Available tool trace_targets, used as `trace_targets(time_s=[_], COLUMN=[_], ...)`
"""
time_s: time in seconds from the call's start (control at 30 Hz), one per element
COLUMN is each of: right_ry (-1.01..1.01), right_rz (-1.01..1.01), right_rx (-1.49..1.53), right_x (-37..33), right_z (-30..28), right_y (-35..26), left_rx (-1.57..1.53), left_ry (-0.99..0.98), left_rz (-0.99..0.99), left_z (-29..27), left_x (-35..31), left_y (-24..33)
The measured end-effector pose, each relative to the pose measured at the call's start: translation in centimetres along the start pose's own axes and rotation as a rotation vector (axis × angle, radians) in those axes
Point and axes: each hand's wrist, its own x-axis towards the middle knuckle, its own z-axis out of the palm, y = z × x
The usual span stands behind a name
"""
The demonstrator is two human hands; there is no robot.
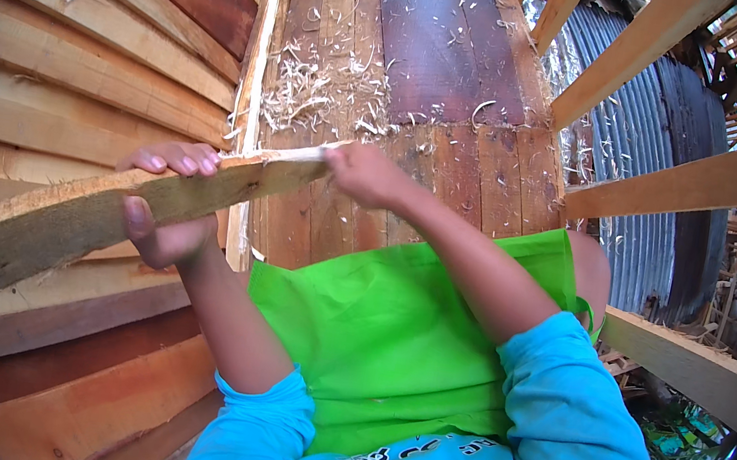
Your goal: The person holds a wooden plank and uses a knife to shave thin layers from its surface, producing wood shavings that fall onto the workbench. The person repeatedly adjusts the plank's position and continues carving along its length.
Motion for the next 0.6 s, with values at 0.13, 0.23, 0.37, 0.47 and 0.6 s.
trace_targets(time_s=[0.13,0.23,0.37,0.47,0.6], right_ry=[0.054,0.035,-0.049,0.016,-0.099], right_rz=[0.001,-0.05,0.065,-0.081,0.161], right_rx=[-0.073,-0.093,-0.01,-0.095,-0.046], right_x=[-0.3,-1.1,-0.7,-2.4,0.2], right_z=[-0.3,0.1,-1.7,-0.8,-2.0], right_y=[-0.5,-2.3,0.3,-4.5,1.6], left_rx=[-0.012,-0.051,-0.04,-0.078,-0.071], left_ry=[-0.033,-0.019,0.007,-0.036,-0.064], left_rz=[0.025,0.033,0.035,0.033,0.041], left_z=[0.1,-0.6,0.4,0.0,0.6], left_x=[0.3,0.3,0.3,0.1,0.4], left_y=[0.0,0.0,-0.2,0.3,-0.1])
